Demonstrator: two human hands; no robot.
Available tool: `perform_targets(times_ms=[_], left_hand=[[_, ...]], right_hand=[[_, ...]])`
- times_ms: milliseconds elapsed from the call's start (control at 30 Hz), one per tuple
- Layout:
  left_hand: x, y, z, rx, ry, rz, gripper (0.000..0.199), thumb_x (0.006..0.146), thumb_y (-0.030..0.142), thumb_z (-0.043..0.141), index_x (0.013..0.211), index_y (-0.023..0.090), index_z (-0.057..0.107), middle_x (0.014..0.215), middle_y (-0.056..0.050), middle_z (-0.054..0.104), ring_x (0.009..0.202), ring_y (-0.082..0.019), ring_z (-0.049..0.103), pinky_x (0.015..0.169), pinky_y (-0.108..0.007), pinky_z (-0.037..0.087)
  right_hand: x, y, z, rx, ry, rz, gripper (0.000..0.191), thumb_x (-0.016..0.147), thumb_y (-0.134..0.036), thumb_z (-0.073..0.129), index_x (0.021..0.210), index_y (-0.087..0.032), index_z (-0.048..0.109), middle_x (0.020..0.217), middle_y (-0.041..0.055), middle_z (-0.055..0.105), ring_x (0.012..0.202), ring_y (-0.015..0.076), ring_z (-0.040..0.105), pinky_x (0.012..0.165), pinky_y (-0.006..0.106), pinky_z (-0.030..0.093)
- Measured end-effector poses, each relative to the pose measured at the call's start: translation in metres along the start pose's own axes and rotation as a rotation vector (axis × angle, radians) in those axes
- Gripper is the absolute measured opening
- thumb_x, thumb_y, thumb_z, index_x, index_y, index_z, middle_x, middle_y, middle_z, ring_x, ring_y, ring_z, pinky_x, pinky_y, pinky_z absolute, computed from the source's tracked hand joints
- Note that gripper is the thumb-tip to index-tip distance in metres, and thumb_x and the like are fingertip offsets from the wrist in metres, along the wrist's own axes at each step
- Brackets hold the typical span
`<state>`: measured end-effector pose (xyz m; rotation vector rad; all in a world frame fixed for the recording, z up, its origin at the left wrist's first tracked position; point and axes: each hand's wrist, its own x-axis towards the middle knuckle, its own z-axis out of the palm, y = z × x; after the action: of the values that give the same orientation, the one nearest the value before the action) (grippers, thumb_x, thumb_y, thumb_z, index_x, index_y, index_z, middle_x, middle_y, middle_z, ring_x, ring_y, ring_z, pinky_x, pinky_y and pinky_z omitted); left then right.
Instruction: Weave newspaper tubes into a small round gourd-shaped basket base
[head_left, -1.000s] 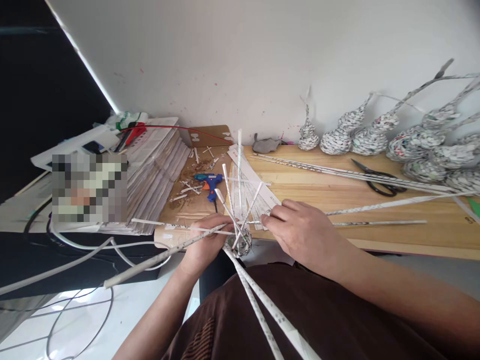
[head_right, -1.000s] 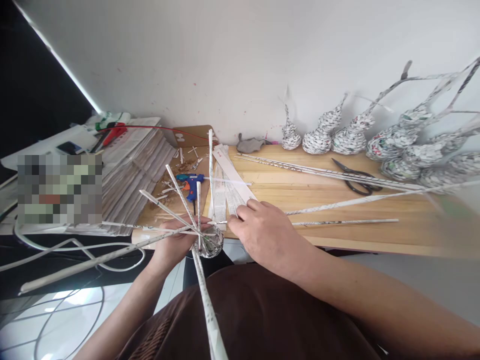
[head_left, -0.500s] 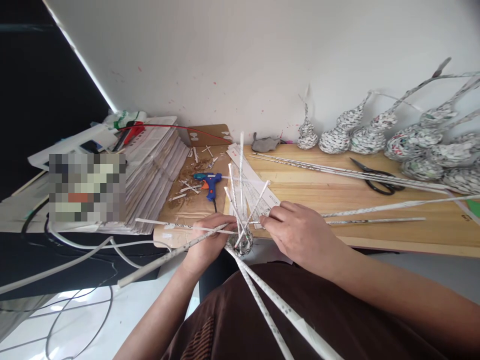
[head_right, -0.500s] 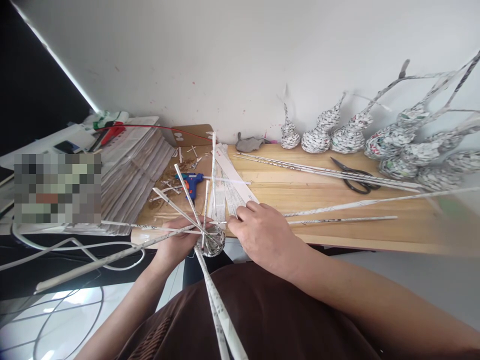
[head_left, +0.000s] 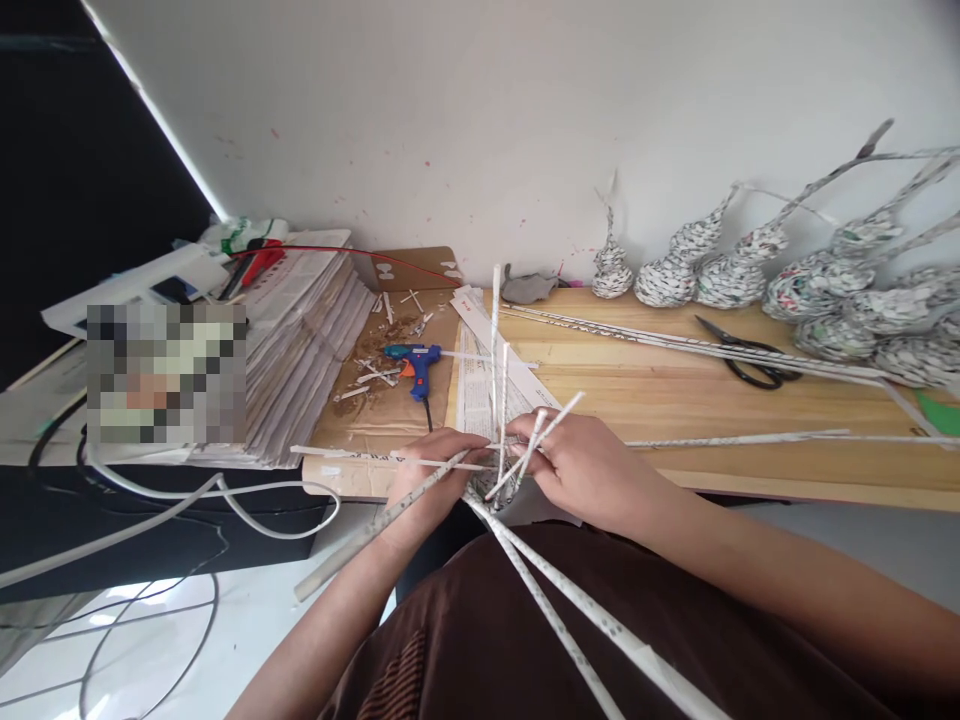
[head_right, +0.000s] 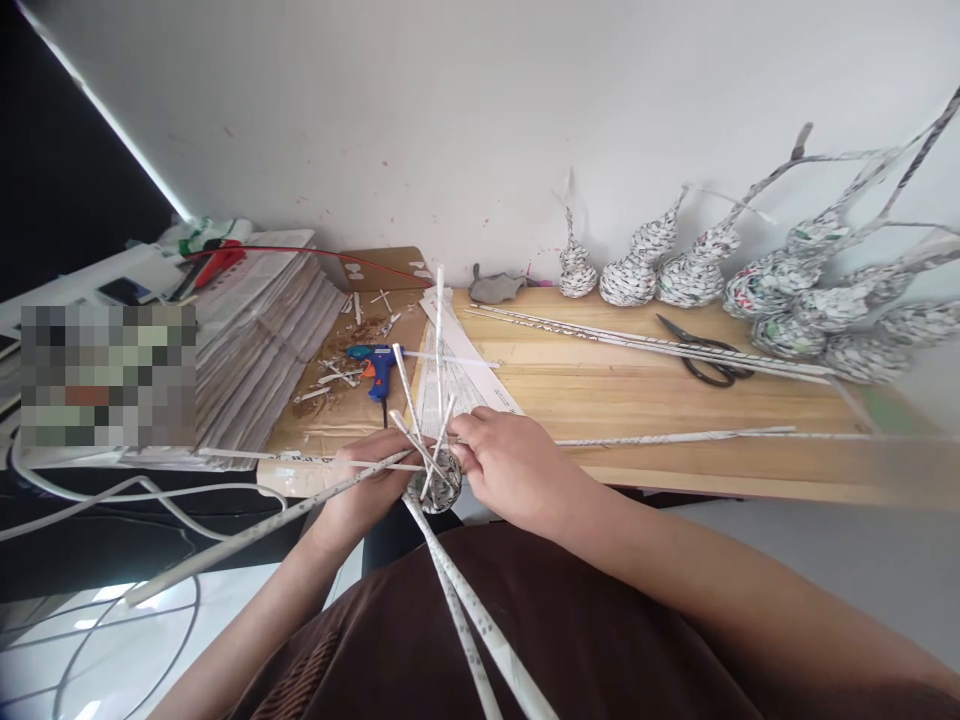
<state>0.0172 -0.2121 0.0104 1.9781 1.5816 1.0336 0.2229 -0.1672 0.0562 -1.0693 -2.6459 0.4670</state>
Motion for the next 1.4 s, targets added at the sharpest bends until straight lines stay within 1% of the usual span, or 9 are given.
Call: perform_targets(times_ms=[133,400,700,900,1000,1100,1167,1233,1400], left_hand=[[-0.003,-0.005,0.006,0.003,-0.026,0.003,0.017,0.089,0.023,0.062,0.093,0.023,0.078,0.086,-0.005,0.076,0.078,-0.017,0.071,0.073,-0.025,0.053],[0.001,-0.001,0.007,0.095,-0.083,0.006,0.018,0.089,0.018,0.058,0.089,0.020,0.075,0.086,-0.005,0.076,0.079,-0.017,0.071,0.071,-0.025,0.053],[0.003,-0.003,0.010,0.081,-0.001,-0.024,0.017,0.082,0.011,0.062,0.085,0.022,0.075,0.081,-0.001,0.077,0.072,-0.014,0.071,0.067,-0.023,0.051],[0.006,-0.001,0.009,0.057,-0.046,-0.023,0.021,0.078,0.007,0.060,0.084,0.020,0.075,0.083,-0.002,0.077,0.078,-0.017,0.071,0.073,-0.026,0.053],[0.010,-0.003,0.010,0.008,-0.020,-0.082,0.021,0.076,0.008,0.060,0.083,0.019,0.076,0.082,-0.003,0.078,0.077,-0.018,0.071,0.072,-0.026,0.053],[0.014,-0.006,0.010,-0.117,0.012,-0.164,0.017,0.076,0.013,0.064,0.084,0.019,0.078,0.081,-0.003,0.078,0.072,-0.017,0.071,0.068,-0.025,0.054],[0.016,-0.008,0.010,-0.212,0.034,-0.233,0.015,0.076,0.017,0.065,0.084,0.018,0.078,0.077,-0.003,0.077,0.067,-0.017,0.069,0.062,-0.024,0.053],[0.018,-0.009,0.011,-0.278,0.064,-0.281,0.014,0.074,0.020,0.067,0.083,0.016,0.078,0.074,-0.004,0.077,0.061,-0.017,0.068,0.057,-0.024,0.053],[0.019,-0.011,0.019,-0.319,0.170,-0.271,0.012,0.074,0.023,0.069,0.081,0.016,0.077,0.081,-0.006,0.078,0.070,-0.019,0.071,0.063,-0.026,0.055]], right_hand=[[0.014,-0.007,0.002,0.051,-0.044,0.090,0.016,0.092,-0.025,0.058,0.083,-0.018,0.070,0.081,0.0036,0.068,0.073,0.0155,0.063,0.066,0.026,0.041],[0.023,-0.010,0.014,-0.020,-0.067,0.114,0.010,0.087,-0.019,0.061,0.081,-0.019,0.068,0.080,0.0039,0.069,0.073,0.0160,0.064,0.062,0.025,0.041],[0.023,-0.006,0.025,-0.178,-0.053,-0.042,0.022,0.097,-0.020,0.050,0.082,-0.016,0.065,0.082,0.0071,0.067,0.079,0.0188,0.062,0.071,0.029,0.043],[0.018,0.007,0.028,-0.260,-0.044,-0.096,0.012,0.089,-0.011,0.056,0.086,-0.016,0.066,0.085,0.0088,0.066,0.082,0.0223,0.061,0.072,0.032,0.046],[0.013,0.014,0.024,-0.257,0.062,-0.197,0.014,0.089,-0.009,0.054,0.094,-0.012,0.067,0.095,0.0125,0.068,0.090,0.0246,0.060,0.082,0.036,0.048],[0.001,0.019,0.013,-0.158,0.333,-0.275,0.019,0.092,-0.011,0.052,0.104,-0.012,0.067,0.102,0.0125,0.070,0.095,0.0236,0.060,0.088,0.035,0.048],[-0.010,0.020,0.007,-0.084,0.463,-0.239,0.017,0.094,-0.014,0.052,0.097,-0.015,0.069,0.091,0.0087,0.071,0.086,0.0211,0.061,0.082,0.033,0.048],[-0.019,0.022,0.005,-0.016,0.497,-0.152,0.018,0.094,-0.018,0.053,0.086,-0.017,0.068,0.080,0.0064,0.069,0.076,0.0194,0.061,0.073,0.031,0.046],[-0.025,0.032,0.023,0.407,0.172,0.168,0.031,0.097,-0.038,0.050,0.081,-0.019,0.068,0.072,0.0035,0.067,0.063,0.0166,0.058,0.060,0.029,0.042]])
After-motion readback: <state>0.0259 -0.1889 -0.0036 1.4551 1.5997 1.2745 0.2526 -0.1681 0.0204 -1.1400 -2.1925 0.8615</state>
